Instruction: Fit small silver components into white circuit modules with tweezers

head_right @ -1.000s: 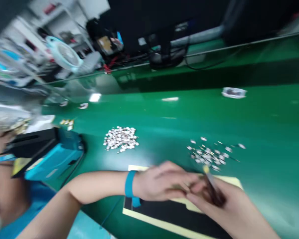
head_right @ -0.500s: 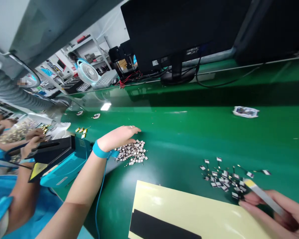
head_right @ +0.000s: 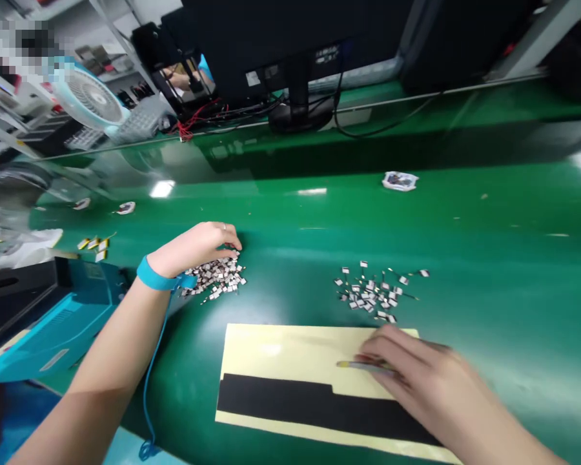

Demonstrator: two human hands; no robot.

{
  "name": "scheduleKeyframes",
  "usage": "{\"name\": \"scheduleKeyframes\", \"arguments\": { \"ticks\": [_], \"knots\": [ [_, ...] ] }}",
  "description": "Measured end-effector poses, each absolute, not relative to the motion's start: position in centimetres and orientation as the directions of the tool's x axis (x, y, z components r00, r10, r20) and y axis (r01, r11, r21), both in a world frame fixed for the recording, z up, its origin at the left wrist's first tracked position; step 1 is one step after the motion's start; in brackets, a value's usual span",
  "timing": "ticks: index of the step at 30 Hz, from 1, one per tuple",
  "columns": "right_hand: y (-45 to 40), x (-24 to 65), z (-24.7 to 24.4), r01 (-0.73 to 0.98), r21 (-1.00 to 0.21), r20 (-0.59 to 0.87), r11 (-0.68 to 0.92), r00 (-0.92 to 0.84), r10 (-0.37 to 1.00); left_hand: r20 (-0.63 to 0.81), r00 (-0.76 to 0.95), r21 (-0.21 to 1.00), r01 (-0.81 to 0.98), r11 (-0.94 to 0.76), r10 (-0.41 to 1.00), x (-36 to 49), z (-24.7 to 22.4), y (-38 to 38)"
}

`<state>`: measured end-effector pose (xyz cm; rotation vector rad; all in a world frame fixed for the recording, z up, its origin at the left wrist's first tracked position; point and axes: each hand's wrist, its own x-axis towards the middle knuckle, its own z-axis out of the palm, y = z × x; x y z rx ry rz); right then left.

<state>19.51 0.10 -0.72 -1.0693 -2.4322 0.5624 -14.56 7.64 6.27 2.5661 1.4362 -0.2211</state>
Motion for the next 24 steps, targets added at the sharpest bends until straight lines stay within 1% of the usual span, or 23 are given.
{"name": "scheduleKeyframes", "arguments": {
  "ticks": [2,4,9,12,14,16,19,21,24],
  "knots": [
    [-0.3,18.9,-0.3,0.523,-0.549,0.106,0.652,-0.730,0.675,-0.254,0.532,0.099,0.845,-0.525,0.808,-14.3,5.9,7.7],
    [-0.4,18.8,0.1,0.494,-0.561,0.049,0.664,-0.781,0.622,-0.267,0.525,0.090,0.848,-0.522,0.808,-14.2,5.7,7.8],
    [-0.2,18.6,0.9,0.495,-0.549,0.050,0.674,-0.785,0.618,-0.263,0.425,0.027,0.900,-0.434,0.866,-14.0,5.2,8.0],
    [-0.3,18.2,1.3,0.495,-0.571,0.028,0.654,-0.785,0.619,-0.271,0.417,0.032,0.905,-0.425,0.868,-13.9,5.2,8.0],
    [-0.5,18.0,1.6,0.494,-0.599,-0.010,0.630,-0.791,0.611,-0.250,0.416,0.067,0.908,-0.413,0.875,-13.4,5.7,7.7],
    [-0.8,17.9,2.0,0.490,-0.620,-0.050,0.613,-0.805,0.592,-0.199,0.425,0.170,0.902,-0.397,0.883,-12.6,6.5,7.1],
    [-1.3,17.7,2.4,0.486,-0.601,-0.100,0.634,-0.833,0.544,-0.061,0.454,0.419,0.820,-0.391,0.889,-11.1,8.0,5.7],
    [-1.7,17.5,2.5,0.479,-0.557,-0.097,0.679,-0.849,0.520,0.003,0.479,0.563,0.725,-0.397,0.878,-10.0,8.8,4.7],
    [-2.2,17.1,2.3,0.492,-0.458,-0.068,0.740,-0.849,0.523,0.011,0.528,0.722,0.584,-0.372,0.849,-8.4,8.9,3.5]
  ]
}}
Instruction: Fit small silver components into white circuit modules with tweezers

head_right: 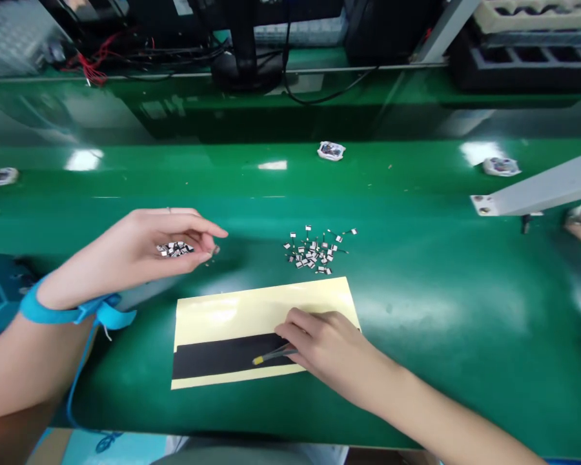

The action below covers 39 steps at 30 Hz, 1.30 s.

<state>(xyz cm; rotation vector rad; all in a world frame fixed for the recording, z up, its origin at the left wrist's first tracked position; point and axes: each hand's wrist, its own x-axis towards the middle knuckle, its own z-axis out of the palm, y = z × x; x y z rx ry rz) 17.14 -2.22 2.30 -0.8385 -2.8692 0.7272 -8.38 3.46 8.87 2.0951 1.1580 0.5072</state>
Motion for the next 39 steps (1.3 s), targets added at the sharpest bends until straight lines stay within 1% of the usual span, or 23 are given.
{"name": "scheduleKeyframes", "arguments": {
  "ticks": [2,4,5,8,10,12,13,14,15,17,19,20,21,23,24,28,30,33,35,37,39],
  "knots": [
    [-2.7,17.0,2.1,0.523,-0.359,-0.047,0.773,-0.838,0.544,-0.016,0.528,0.835,0.474,-0.279,0.849,-7.3,8.1,2.9],
    [-3.2,16.8,1.9,0.543,-0.244,-0.012,0.803,-0.830,0.558,-0.076,0.501,0.933,0.341,-0.116,0.862,-6.1,7.0,2.4],
    [-3.4,16.7,1.8,0.548,-0.191,0.003,0.814,-0.829,0.559,-0.112,0.482,0.962,0.273,-0.028,0.869,-5.6,6.3,2.2],
    [-4.2,16.4,1.8,0.551,-0.083,-0.005,0.830,-0.833,0.553,-0.194,0.408,0.981,0.103,0.166,0.892,-4.0,4.3,1.4],
    [-4.6,16.1,1.8,0.557,-0.053,-0.017,0.829,-0.831,0.557,-0.214,0.346,0.975,0.023,0.220,0.914,-3.2,3.1,0.9],
    [-4.7,15.9,1.8,0.576,-0.056,-0.012,0.816,-0.817,0.576,-0.224,0.300,0.968,-0.038,0.246,0.927,-2.7,2.0,0.5],
    [-4.7,15.8,1.9,0.593,-0.074,-0.004,0.802,-0.804,0.595,-0.232,0.293,0.963,-0.064,0.261,0.928,-2.5,1.7,0.3],
    [-4.6,15.8,1.9,0.612,-0.117,-0.007,0.782,-0.788,0.616,-0.240,0.296,0.957,-0.089,0.277,0.924,-2.4,1.4,0.2],
    [-4.4,15.8,2.0,0.630,-0.188,-0.022,0.754,-0.770,0.638,-0.250,0.303,0.949,-0.113,0.295,0.920,-2.4,1.2,0.1],
    [-3.7,16.1,2.1,0.639,-0.406,-0.058,0.654,-0.732,0.679,-0.263,0.328,0.931,-0.161,0.328,0.907,-2.4,1.0,0.1],
    [-3.0,16.5,2.2,0.606,-0.630,-0.055,0.485,-0.659,0.750,-0.269,0.360,0.910,-0.209,0.358,0.893,-2.4,1.1,0.0],
    [-2.6,16.7,2.2,0.585,-0.705,-0.039,0.402,-0.598,0.801,-0.274,0.379,0.900,-0.224,0.374,0.884,-2.3,1.1,0.0],
    [-2.3,16.9,2.2,0.571,-0.749,-0.016,0.335,-0.522,0.853,-0.281,0.398,0.891,-0.231,0.392,0.873,-2.3,1.2,0.0],
    [-1.9,17.0,2.1,0.558,-0.788,0.017,0.260,-0.401,0.916,-0.299,0.439,0.876,-0.227,0.426,0.847,-2.2,1.3,-0.2],
    [-1.7,16.9,2.1,0.545,-0.801,0.027,0.246,-0.379,0.925,-0.304,0.461,0.870,-0.222,0.440,0.834,-2.2,1.3,-0.3],
    [-1.8,16.4,1.8,0.384,-0.891,0.071,0.241,-0.407,0.911,-0.286,0.560,0.862,-0.204,0.464,0.777,-2.0,1.3,-0.5],
    [-2.0,16.2,1.8,0.335,-0.907,0.113,0.255,-0.389,0.914,-0.279,0.593,0.863,-0.190,0.468,0.755,-2.0,1.3,-0.6],
    [-1.9,16.1,2.0,0.396,-0.877,0.150,0.272,-0.313,0.938,-0.272,0.630,0.865,-0.172,0.472,0.727,-2.0,1.4,-0.6],
    [-1.7,16.4,2.2,0.455,-0.855,0.125,0.249,-0.285,0.950,-0.270,0.644,0.862,-0.170,0.478,0.716,-2.0,1.4,-0.5],
    [-1.3,16.8,2.3,0.497,-0.840,0.058,0.217,-0.315,0.947,-0.276,0.635,0.862,-0.167,0.478,0.721,-2.0,1.4,-0.5],
    [-0.9,17.3,2.5,0.562,-0.792,0.001,0.238,-0.388,0.922,-0.280,0.601,0.878,-0.155,0.453,0.748,-2.1,1.4,-0.5]
  ]
}}
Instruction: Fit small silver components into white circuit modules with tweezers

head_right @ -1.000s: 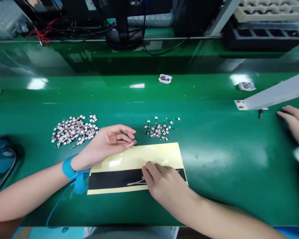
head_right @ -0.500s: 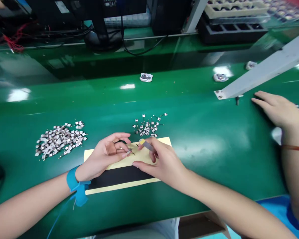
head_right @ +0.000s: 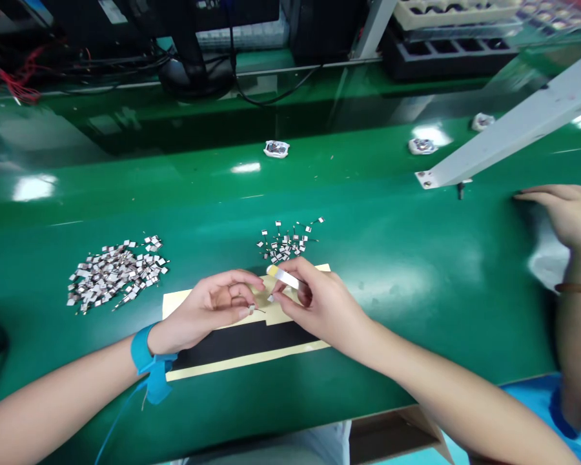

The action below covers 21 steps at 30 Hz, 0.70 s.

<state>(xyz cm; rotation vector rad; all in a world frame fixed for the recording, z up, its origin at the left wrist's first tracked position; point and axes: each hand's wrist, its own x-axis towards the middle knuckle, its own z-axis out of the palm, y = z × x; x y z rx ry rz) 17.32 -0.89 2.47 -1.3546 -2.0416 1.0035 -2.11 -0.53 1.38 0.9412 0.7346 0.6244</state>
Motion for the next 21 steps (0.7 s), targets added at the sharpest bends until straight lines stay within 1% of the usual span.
{"name": "scheduleKeyframes", "arguments": {
  "ticks": [2,3,4,5,6,7,9,11,12,13,15,17,19,21],
  "knots": [
    [-0.5,17.8,2.6,0.653,-0.693,0.005,0.305,-0.419,0.908,-0.275,0.557,0.903,-0.131,0.410,0.783,-2.2,1.4,-0.5],
    [-0.3,18.0,2.8,0.688,-0.645,0.035,0.331,-0.406,0.913,-0.271,0.538,0.913,-0.120,0.391,0.798,-2.2,1.4,-0.5],
    [-0.2,18.1,2.9,0.706,-0.623,0.072,0.335,-0.375,0.924,-0.263,0.521,0.920,-0.117,0.373,0.812,-2.2,1.4,-0.4],
    [-0.2,18.2,3.0,0.705,-0.635,0.097,0.317,-0.334,0.938,-0.254,0.506,0.925,-0.122,0.360,0.824,-2.2,1.3,-0.4],
    [-0.2,18.2,3.1,0.684,-0.674,0.094,0.279,-0.295,0.951,-0.245,0.494,0.927,-0.132,0.351,0.834,-2.2,1.3,-0.4],
    [-0.3,18.1,3.2,0.647,-0.729,0.056,0.224,-0.270,0.961,-0.234,0.480,0.928,-0.148,0.341,0.846,-2.1,1.3,-0.4],
    [-0.6,17.7,3.3,0.549,-0.832,-0.097,0.076,-0.278,0.956,-0.212,0.444,0.932,-0.176,0.317,0.870,-2.0,1.1,-0.5],
    [-0.8,17.1,3.1,0.453,-0.889,-0.240,-0.068,-0.336,0.911,-0.180,0.401,0.950,-0.166,0.264,0.898,-1.8,1.0,-0.7],
    [-0.9,16.7,3.0,0.404,-0.907,-0.282,-0.120,-0.369,0.886,-0.147,0.375,0.966,-0.143,0.214,0.915,-1.8,1.0,-0.9],
    [-1.0,16.4,3.0,0.351,-0.923,-0.300,-0.158,-0.399,0.866,-0.098,0.350,0.985,-0.102,0.142,0.932,-1.7,0.9,-1.1],
    [-1.0,15.9,2.9,0.246,-0.949,-0.291,-0.197,-0.446,0.846,0.034,0.315,0.999,0.019,-0.042,0.949,-1.8,0.9,-1.5],
    [-0.9,15.5,2.9,0.167,-0.963,-0.268,-0.214,-0.471,0.840,0.162,0.301,0.969,0.132,-0.210,0.940,-1.8,0.8,-1.9],
    [-0.9,15.4,2.9,0.121,-0.967,-0.255,-0.225,-0.479,0.840,0.242,0.288,0.940,0.169,-0.298,0.927,-1.9,0.7,-2.2],
    [-1.0,15.3,2.9,0.103,-0.968,-0.249,-0.227,-0.475,0.844,0.280,0.270,0.934,0.143,-0.326,0.921,-1.9,0.6,-2.3]
  ]
}}
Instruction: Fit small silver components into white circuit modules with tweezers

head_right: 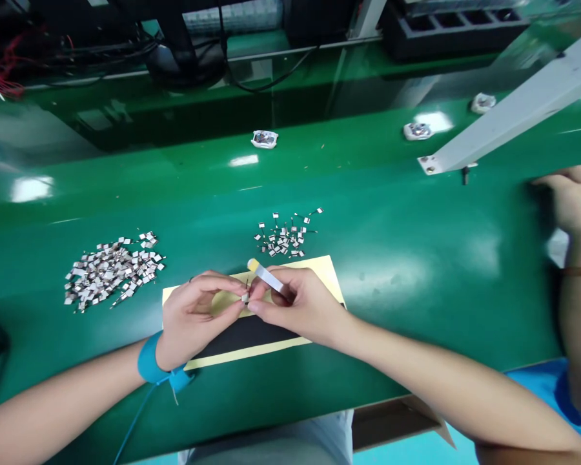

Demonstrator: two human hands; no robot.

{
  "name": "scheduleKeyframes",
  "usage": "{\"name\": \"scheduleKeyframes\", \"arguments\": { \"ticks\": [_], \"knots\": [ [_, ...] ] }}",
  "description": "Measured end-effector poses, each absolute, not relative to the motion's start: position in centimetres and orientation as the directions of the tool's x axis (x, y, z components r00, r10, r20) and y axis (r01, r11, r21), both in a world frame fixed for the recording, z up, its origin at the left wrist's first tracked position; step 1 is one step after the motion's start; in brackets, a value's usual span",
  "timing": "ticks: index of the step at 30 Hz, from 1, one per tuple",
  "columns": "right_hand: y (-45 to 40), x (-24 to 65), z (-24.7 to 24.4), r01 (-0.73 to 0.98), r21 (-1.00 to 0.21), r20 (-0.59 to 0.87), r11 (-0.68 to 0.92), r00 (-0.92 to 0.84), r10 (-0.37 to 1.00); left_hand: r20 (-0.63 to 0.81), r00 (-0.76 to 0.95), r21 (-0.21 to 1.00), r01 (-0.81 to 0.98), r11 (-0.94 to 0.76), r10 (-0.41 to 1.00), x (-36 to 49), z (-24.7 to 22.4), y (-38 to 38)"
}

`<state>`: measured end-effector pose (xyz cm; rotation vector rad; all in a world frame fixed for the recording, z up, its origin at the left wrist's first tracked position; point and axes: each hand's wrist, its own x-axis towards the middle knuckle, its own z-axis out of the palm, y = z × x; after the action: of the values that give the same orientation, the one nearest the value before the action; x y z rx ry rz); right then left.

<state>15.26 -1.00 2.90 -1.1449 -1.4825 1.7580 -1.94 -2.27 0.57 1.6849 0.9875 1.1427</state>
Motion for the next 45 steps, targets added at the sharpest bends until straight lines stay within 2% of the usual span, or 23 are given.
{"name": "scheduleKeyframes", "arguments": {
  "ticks": [8,16,22,25,30,36,39,45],
  "knots": [
    [-1.3,15.1,2.8,0.118,-0.972,-0.234,-0.203,-0.438,0.868,0.306,0.268,0.930,0.121,-0.347,0.913,-1.8,0.4,-2.3],
    [-1.0,15.0,2.9,0.186,-0.969,-0.232,-0.166,-0.436,0.870,0.292,0.247,0.899,0.258,-0.353,0.924,-1.7,0.6,-2.5],
    [-0.9,14.9,2.7,0.196,-0.959,-0.267,-0.203,-0.404,0.875,0.277,0.259,0.877,0.324,-0.353,0.925,-1.6,0.9,-2.5],
    [-0.9,14.7,2.6,0.153,-0.960,-0.278,-0.235,-0.409,0.869,0.294,0.275,0.855,0.352,-0.381,0.915,-1.6,1.1,-2.5],
    [-0.6,14.9,2.0,0.037,-0.925,-0.355,-0.377,-0.432,0.829,0.301,0.312,0.845,0.352,-0.404,0.901,-1.5,1.1,-2.5],
    [0.1,16.1,1.9,-0.057,-0.906,-0.330,-0.419,-0.524,0.785,0.151,0.245,0.961,0.191,-0.201,0.958,-1.6,0.9,-2.3],
    [0.0,16.2,2.1,0.034,-0.933,-0.323,-0.359,-0.522,0.789,0.127,0.258,0.971,0.167,-0.174,0.958,-1.7,0.7,-2.2],
    [0.1,15.7,1.7,0.286,-0.942,-0.289,-0.178,-0.413,0.864,0.099,0.387,0.947,0.248,-0.207,0.917,-1.6,0.3,-2.0]
  ]
}}
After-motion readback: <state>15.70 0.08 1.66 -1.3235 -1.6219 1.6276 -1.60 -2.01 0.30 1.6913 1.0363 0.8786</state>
